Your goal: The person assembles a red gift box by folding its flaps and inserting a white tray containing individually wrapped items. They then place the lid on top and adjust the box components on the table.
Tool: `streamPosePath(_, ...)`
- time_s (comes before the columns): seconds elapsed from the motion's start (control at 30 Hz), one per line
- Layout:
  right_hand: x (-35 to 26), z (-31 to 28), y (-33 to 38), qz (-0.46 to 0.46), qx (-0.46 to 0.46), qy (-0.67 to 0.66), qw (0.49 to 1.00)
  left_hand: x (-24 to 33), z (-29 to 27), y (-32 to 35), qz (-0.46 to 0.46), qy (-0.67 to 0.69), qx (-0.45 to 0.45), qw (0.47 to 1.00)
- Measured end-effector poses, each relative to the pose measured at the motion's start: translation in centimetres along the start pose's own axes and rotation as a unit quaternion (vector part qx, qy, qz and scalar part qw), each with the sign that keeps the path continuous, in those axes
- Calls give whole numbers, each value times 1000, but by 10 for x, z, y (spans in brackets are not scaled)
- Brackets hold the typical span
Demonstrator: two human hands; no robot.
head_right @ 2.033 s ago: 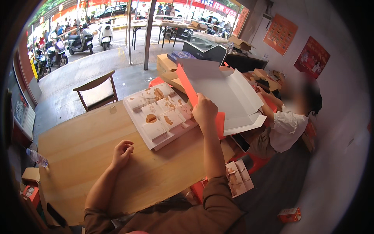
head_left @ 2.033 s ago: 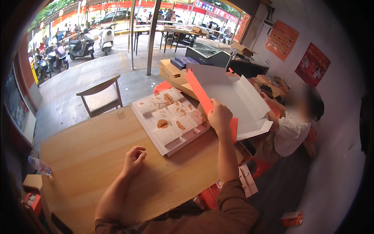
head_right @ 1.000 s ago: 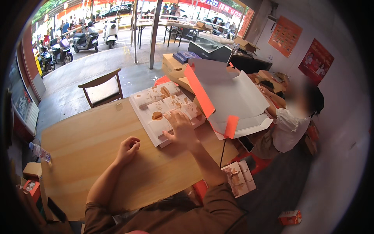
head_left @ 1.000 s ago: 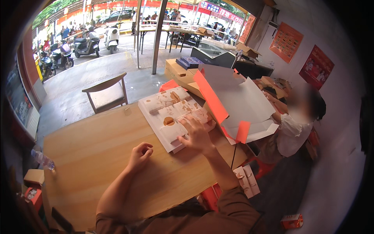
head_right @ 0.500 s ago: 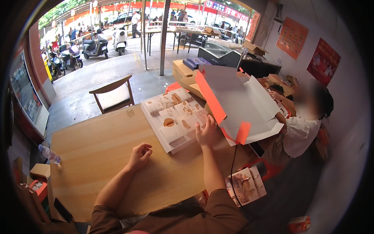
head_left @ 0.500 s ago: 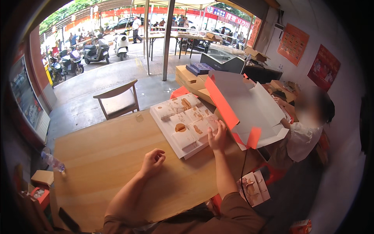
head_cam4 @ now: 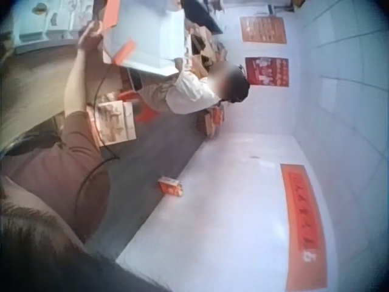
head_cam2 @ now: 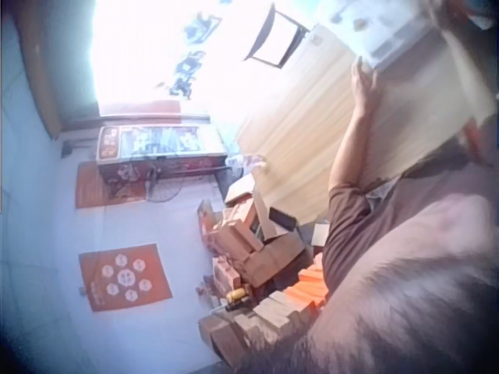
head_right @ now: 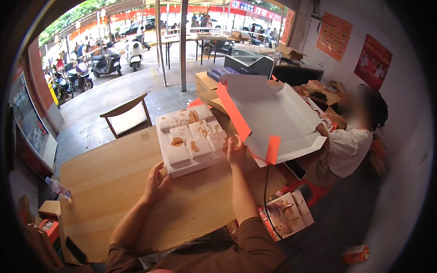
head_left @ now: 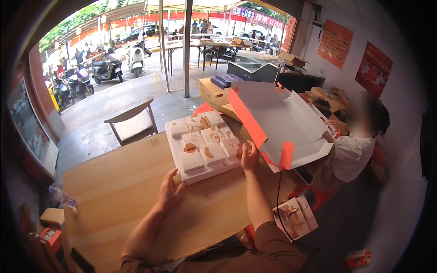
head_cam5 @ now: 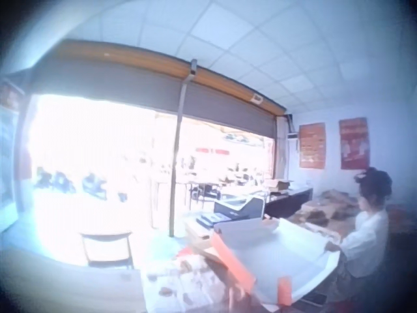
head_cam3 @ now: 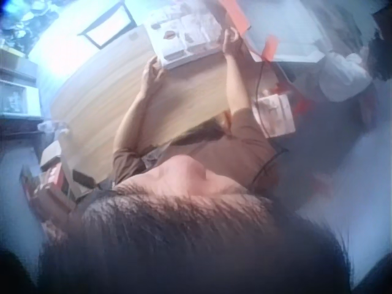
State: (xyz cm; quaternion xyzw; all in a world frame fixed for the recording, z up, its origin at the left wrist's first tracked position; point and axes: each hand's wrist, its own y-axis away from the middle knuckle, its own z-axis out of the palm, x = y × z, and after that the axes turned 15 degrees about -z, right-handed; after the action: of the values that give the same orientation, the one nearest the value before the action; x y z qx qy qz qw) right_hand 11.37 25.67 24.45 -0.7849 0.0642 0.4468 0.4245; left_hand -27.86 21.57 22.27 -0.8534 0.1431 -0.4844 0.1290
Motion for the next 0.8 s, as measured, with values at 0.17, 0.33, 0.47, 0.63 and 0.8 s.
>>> streamPosePath(0.17, 21, 15, 2, 23, 6, -97, 995, -13, 4, -5, -144, 194, -12, 970)
streamPosePath(0.33, 15, 33, 24, -120, -101, -3, 988, -22, -3, -11, -159, 167, 15, 973)
streamPosePath(0.47, -30, 24, 41, -74, -220, -159, 960, -45, -36, -34, -175, 147, 148, 962)
streamPosePath(0.63, -59, 44, 69, -155, -193, -237, 939, -97, -117, -61, -215, 200, 266, 918)
streamPosePath(0.8, -55, 54, 53, -228, -89, -39, 969, -149, -121, -52, -249, 261, 215, 907)
